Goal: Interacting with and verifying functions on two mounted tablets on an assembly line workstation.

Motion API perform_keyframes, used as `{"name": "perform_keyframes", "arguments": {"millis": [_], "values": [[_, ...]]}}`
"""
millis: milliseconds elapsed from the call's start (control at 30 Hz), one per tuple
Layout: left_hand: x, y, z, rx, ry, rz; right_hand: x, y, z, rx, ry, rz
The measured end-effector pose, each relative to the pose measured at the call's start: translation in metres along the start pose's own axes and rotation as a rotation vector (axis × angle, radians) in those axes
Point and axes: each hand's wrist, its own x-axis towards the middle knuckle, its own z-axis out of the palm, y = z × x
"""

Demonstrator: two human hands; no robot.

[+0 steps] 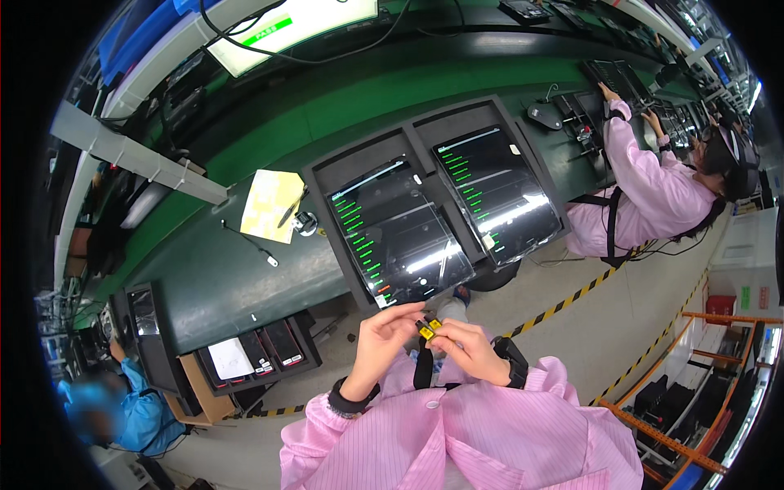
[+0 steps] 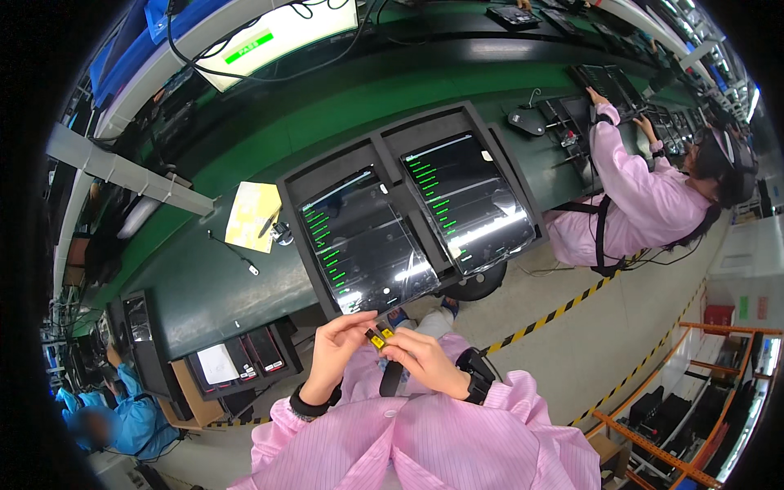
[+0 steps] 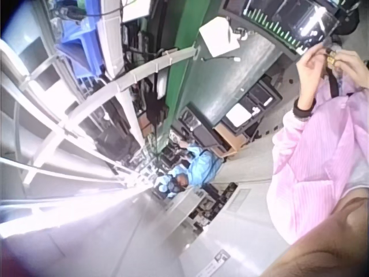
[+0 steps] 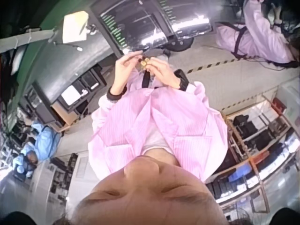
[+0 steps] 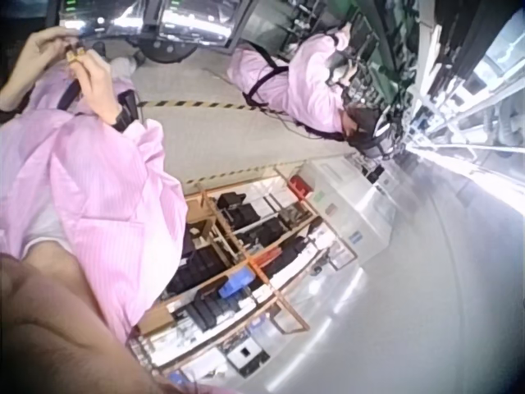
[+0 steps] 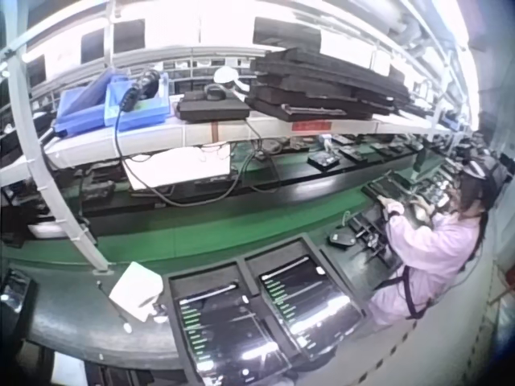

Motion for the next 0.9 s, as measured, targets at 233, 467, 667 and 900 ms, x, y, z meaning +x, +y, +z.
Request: {"name": "perform_keyframes", "arguments": {"millis": [233, 467, 667, 900], "values": [[-0.004, -0.008, -0.008, 0.036, 0.33, 0.06, -0.012, 0.034, -0.005, 0.007, 0.259, 0.044], [-0.012, 0.001, -0.044, 0.135, 0.518, 0.139, -0.01, 0.087, -0.017, 0.052, 0.483, 0.148], [-0.01, -0.002, -0.035, 0.162, 0.528, 0.167, -0.004, 0.094, -0.019, 0.038, 0.497, 0.091], [-0.011, -0.006, -0.03, 0.152, 0.52, 0.145, -0.014, 0.094, -0.023, 0.048, 0.522, 0.109]]}}
